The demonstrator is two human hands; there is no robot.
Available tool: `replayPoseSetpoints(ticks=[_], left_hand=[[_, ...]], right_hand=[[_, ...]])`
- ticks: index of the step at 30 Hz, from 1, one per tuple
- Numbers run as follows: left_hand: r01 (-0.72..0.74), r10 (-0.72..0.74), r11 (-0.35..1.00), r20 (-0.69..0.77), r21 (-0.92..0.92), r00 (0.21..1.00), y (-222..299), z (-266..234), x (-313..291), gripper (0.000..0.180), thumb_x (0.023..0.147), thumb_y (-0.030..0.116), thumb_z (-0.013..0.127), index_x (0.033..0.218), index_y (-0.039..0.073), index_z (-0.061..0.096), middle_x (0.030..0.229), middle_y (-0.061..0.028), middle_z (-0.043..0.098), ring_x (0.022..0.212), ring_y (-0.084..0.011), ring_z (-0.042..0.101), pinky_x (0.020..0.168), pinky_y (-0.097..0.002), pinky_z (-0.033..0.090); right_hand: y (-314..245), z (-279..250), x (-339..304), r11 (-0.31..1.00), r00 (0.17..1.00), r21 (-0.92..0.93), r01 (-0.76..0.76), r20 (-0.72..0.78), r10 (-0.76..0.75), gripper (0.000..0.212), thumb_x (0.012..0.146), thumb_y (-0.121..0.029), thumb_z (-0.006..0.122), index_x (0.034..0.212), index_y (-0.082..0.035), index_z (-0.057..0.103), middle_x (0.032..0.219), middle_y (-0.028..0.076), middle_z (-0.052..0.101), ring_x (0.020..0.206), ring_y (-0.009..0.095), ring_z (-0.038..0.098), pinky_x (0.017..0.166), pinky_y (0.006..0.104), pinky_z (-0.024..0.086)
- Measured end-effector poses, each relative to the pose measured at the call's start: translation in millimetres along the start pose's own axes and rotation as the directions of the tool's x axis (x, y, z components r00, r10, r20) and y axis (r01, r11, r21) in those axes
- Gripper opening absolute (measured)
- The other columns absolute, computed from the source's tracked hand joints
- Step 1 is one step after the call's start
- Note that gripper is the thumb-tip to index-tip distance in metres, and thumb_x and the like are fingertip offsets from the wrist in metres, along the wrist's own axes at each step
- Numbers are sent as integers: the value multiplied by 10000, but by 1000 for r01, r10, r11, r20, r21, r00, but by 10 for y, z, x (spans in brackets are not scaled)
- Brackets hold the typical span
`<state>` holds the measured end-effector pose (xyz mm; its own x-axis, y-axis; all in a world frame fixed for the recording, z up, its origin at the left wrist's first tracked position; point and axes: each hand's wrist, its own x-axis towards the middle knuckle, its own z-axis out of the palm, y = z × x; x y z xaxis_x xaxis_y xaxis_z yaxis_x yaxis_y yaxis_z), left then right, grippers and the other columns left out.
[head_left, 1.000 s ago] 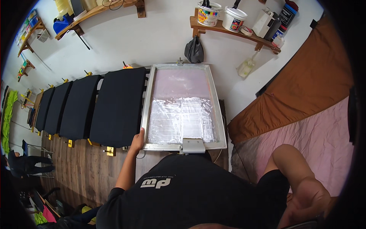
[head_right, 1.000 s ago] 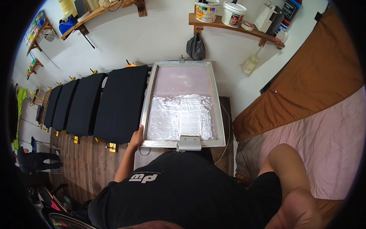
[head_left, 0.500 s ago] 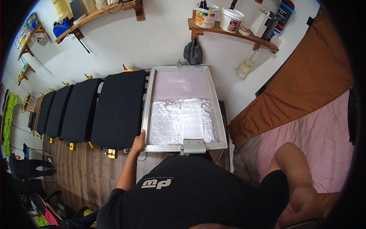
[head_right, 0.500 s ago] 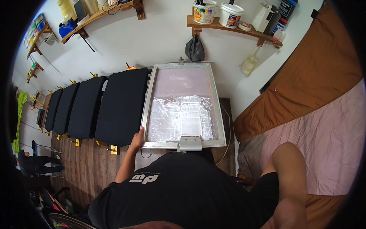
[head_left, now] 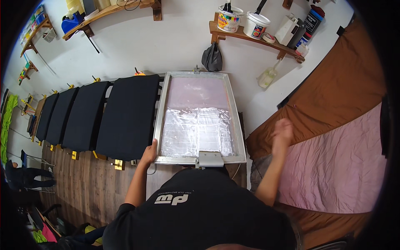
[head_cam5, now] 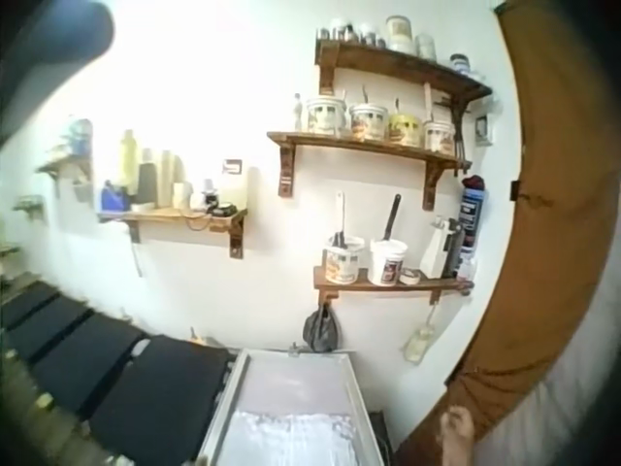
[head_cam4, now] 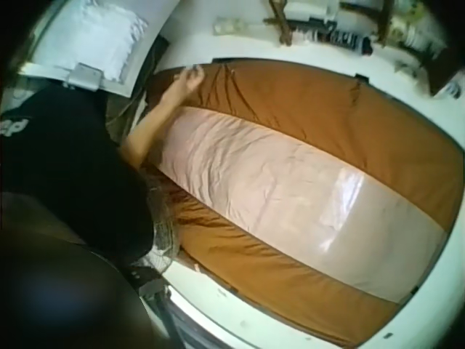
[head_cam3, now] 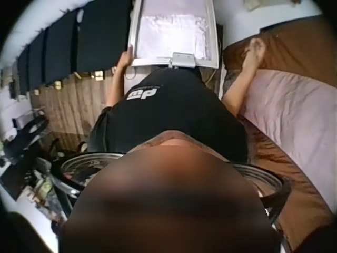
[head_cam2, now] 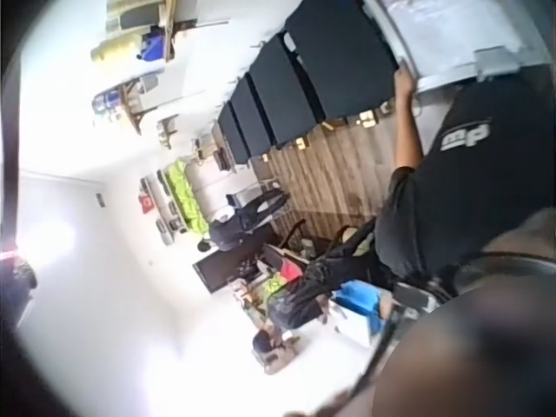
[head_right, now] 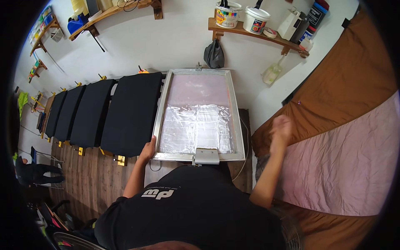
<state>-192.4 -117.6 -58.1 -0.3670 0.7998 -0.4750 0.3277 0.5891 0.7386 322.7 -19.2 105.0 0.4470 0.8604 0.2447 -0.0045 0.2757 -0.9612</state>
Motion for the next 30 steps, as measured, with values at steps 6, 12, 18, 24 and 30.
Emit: replayPoseSetpoints(ticks=[6, 12, 18, 24, 30], left_hand=[[37, -37, 999, 27, 7, 999, -191, 9, 114, 1013, 991, 737, 319, 1221, -211, 594, 1212, -357, 641, 1245, -374, 592, 1077, -376, 405], [37, -38, 998, 20, 51, 999, 58, -31, -37, 1034, 979, 753, 314, 1237, -212, 580, 1243, -384, 617, 1291, -429, 559, 1096, -391, 391], [-51, 55, 991, -33, 125, 998, -72, 83, 105, 1040, 985, 754, 287, 1111, -219, 632, 1076, -418, 649, 1200, -451, 619, 1029, -422, 445], [-60, 75, 987, -97, 151, 992, -405, 242, 278, 966, 995, 727, 272, 1008, -141, 695, 1037, -394, 656, 1128, -508, 623, 993, -481, 461], [-36, 56, 985, -115, 171, 992, -542, 339, 375, 940, 1005, 715, 259, 995, -113, 705, 1053, -381, 658, 1136, -514, 609, 999, -499, 457]], right_hand=[[1478, -269, -905, 567, 501, -348, -747, 265, 824, 918, 911, -835, 360, 1373, -73, 580, 1160, 76, 674, 888, 169, 665, 664, 352, 564], [1383, -101, -990, 575, 576, -442, -688, 149, 804, 796, 965, -753, 398, 1273, -53, 615, 1004, 76, 710, 787, 194, 687, 593, 352, 574], [1539, -101, -1035, 686, 769, -552, -474, 120, 628, 711, 1013, -625, 458, 875, 43, 660, 669, 54, 581, 512, 173, 579, 387, 316, 480], [1750, -97, -1139, 656, 799, -629, -416, 92, 595, 714, 1017, -617, 457, 853, 55, 636, 641, 79, 560, 496, 199, 584, 408, 340, 495], [1927, -127, -1200, 654, 802, -632, -416, 83, 591, 722, 1005, -632, 464, 875, 56, 639, 660, 101, 576, 511, 228, 609, 421, 353, 510]])
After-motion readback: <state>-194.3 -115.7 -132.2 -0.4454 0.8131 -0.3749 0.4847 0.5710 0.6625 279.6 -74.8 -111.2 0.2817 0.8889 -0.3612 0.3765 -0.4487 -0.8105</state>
